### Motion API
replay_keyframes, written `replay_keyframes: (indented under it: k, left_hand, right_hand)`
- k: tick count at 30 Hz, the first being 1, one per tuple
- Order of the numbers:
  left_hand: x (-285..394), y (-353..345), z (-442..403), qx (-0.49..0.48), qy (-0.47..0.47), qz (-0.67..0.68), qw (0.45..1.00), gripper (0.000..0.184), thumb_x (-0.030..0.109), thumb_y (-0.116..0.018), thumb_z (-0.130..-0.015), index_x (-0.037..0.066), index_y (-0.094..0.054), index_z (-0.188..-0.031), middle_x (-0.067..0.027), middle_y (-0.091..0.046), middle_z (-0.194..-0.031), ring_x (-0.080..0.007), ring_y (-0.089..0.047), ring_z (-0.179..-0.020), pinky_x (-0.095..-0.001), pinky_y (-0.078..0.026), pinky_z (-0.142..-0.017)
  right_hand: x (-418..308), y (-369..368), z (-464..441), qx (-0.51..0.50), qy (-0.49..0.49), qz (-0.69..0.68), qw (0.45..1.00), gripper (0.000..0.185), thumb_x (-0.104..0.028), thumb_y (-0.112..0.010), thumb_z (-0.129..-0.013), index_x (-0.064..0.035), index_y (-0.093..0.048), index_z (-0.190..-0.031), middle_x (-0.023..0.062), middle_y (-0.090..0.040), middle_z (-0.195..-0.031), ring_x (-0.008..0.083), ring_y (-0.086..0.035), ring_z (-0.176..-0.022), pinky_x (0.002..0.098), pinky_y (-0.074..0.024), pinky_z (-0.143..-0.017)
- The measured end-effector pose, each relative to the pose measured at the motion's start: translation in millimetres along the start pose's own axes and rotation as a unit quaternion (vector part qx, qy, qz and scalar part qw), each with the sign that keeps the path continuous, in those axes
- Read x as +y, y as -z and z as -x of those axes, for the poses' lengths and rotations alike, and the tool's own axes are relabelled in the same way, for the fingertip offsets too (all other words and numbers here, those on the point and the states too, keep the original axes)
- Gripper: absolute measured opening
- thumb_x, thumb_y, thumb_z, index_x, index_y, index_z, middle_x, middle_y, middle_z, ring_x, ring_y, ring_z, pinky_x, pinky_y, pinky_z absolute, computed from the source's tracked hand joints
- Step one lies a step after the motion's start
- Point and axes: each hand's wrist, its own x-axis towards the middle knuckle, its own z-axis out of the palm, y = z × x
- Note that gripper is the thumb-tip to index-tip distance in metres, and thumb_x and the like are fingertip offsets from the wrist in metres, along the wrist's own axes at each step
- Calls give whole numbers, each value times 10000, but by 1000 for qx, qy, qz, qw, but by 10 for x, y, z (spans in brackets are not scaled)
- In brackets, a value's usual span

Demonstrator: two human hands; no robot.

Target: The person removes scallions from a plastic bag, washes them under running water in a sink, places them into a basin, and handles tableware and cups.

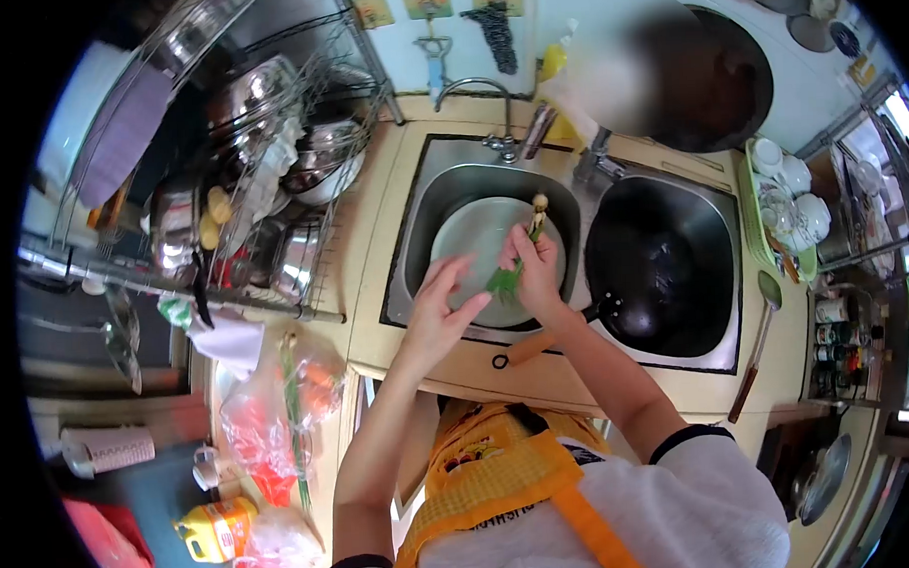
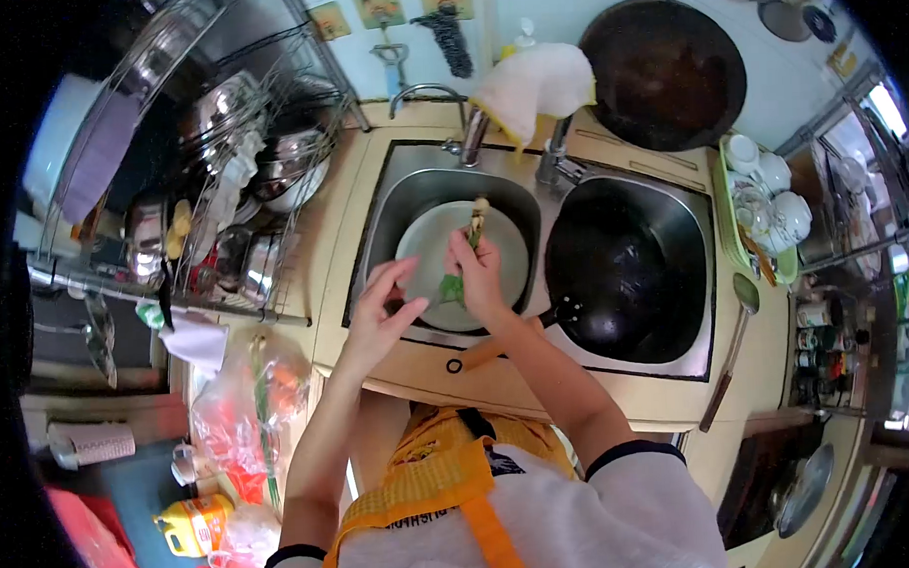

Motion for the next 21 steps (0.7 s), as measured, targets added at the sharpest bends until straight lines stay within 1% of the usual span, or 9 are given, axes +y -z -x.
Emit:
replay_keyframes:
  k: [2,5,8,10,12,15,16,18,21]
  left_hand:
    - [-174,-252,-267,6,8,6,1000,544,20,-588,-790,55,-373,-1289,-83,-426,-1233,-175,-437,-1115,-267,-406,-861]
    - [-577,-623,-548,-85,47,234,967,535,24,-549,-802,52,-339,-1293,-131,-472,-1227,-245,-462,-1133,-298,-385,-900]
    - [-742,-802,-709,-60,-4,178,982,527,7,-525,-813,59,-330,-1300,-143,-469,-1239,-233,-449,-1162,-297,-356,-941]
    - [-911,-785,-759,-58,43,132,989,375,51,-501,-848,48,-432,-1217,-77,-546,-1001,-151,-513,-938,-261,-393,-822]
    - [-1063,-703,-815,-67,140,151,976,278,83,-495,-866,38,-500,-1141,-14,-537,-847,-86,-483,-801,-221,-389,-722]
    - [-1150,-622,-817,9,161,176,971,188,150,-483,-889,46,-545,-1033,24,-478,-734,-65,-422,-693,-211,-349,-637]
    - [-1172,-611,-832,14,159,192,968,172,151,-485,-889,51,-546,-1014,26,-474,-729,-67,-423,-691,-210,-347,-634]
    - [-1177,-575,-917,24,157,223,962,141,154,-489,-890,60,-549,-977,28,-465,-721,-70,-424,-688,-208,-343,-629]
    - [-1123,-539,-1010,36,162,243,956,131,149,-499,-886,54,-557,-957,19,-486,-718,-73,-440,-693,-216,-351,-636]
  right_hand:
    - [-43,-45,57,51,30,-52,997,270,-253,-471,-912,-33,-538,-770,-3,-500,-788,91,-453,-742,241,-355,-715]
    - [-41,1,90,78,108,162,978,205,-231,-499,-887,-49,-559,-813,42,-507,-876,189,-459,-865,316,-333,-832]
    - [-13,315,-56,12,124,366,922,238,-247,-537,-870,-40,-552,-987,65,-523,-984,145,-423,-1006,307,-342,-866]
    - [-38,489,-178,-44,148,428,891,260,-234,-589,-833,-40,-550,-1001,71,-540,-981,152,-463,-963,305,-379,-830]
    - [-330,787,-353,-101,-115,461,874,269,-191,-647,-773,-31,-549,-965,97,-563,-960,190,-536,-867,304,-432,-735]
    - [-620,1171,-718,269,126,567,769,406,-116,-663,-708,-8,-459,-1041,187,-517,-958,332,-547,-851,372,-460,-723]
    - [-765,1198,-803,287,226,627,688,441,-95,-657,-714,-11,-430,-1083,190,-513,-948,366,-534,-859,410,-452,-715]
    - [-796,1492,-1006,165,269,650,691,239,-50,-616,-746,-12,-541,-969,184,-530,-877,368,-527,-839,413,-450,-711]
    - [-672,1694,-994,116,235,693,671,115,-19,-591,-761,5,-594,-874,180,-562,-855,342,-548,-851,383,-462,-725]
